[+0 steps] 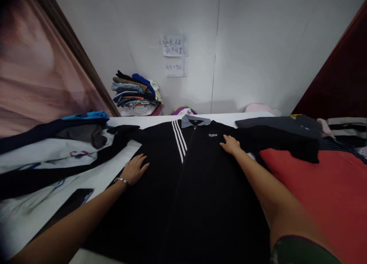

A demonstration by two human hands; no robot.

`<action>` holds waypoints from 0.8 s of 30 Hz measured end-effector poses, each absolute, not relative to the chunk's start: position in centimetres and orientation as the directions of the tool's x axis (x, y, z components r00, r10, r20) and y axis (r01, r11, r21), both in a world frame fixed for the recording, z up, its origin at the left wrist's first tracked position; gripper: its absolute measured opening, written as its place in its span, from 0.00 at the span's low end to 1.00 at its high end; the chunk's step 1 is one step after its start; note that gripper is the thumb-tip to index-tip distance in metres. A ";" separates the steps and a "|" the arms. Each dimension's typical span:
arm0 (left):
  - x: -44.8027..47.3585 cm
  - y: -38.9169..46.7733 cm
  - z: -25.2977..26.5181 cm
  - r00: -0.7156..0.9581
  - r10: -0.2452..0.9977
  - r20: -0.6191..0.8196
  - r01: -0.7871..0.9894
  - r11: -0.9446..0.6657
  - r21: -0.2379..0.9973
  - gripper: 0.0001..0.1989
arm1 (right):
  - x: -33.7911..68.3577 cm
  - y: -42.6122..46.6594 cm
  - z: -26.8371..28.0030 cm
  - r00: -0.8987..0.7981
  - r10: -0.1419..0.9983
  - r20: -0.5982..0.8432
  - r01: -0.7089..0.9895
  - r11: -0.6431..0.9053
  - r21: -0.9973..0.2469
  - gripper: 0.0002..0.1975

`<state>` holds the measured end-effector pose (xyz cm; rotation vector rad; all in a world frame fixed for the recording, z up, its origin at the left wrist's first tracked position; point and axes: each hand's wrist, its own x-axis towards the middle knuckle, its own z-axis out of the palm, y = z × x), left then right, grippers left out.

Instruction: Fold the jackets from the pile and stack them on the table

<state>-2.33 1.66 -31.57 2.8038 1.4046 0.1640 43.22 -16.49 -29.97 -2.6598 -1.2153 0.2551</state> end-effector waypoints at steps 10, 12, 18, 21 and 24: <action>-1.8 1.6 -31.2 0.605 0.792 0.080 0.792 -0.609 0.040 0.29 | 32.7 -32.4 -32.9 0.520 0.851 -0.079 0.822 -0.523 -0.227 0.27; -1.8 1.8 -31.3 0.607 0.791 0.080 0.791 -0.611 0.038 0.29 | 31.6 -35.5 -33.1 0.539 0.840 -0.061 0.811 -0.537 -0.231 0.27; -1.8 2.3 -31.1 0.621 0.781 0.074 0.777 -0.625 0.075 0.30 | 30.3 -39.7 -32.1 0.596 0.803 -0.018 0.767 -0.575 -0.285 0.26; -2.3 2.4 -30.7 0.571 0.820 0.047 0.814 -0.572 0.102 0.30 | 30.6 -39.1 -31.1 0.620 0.784 0.011 0.751 -0.589 -0.299 0.26; -3.5 2.2 -30.3 0.469 0.882 0.052 0.876 -0.472 0.102 0.31 | 30.8 -37.9 -31.4 0.634 0.773 0.032 0.759 -0.613 -0.219 0.28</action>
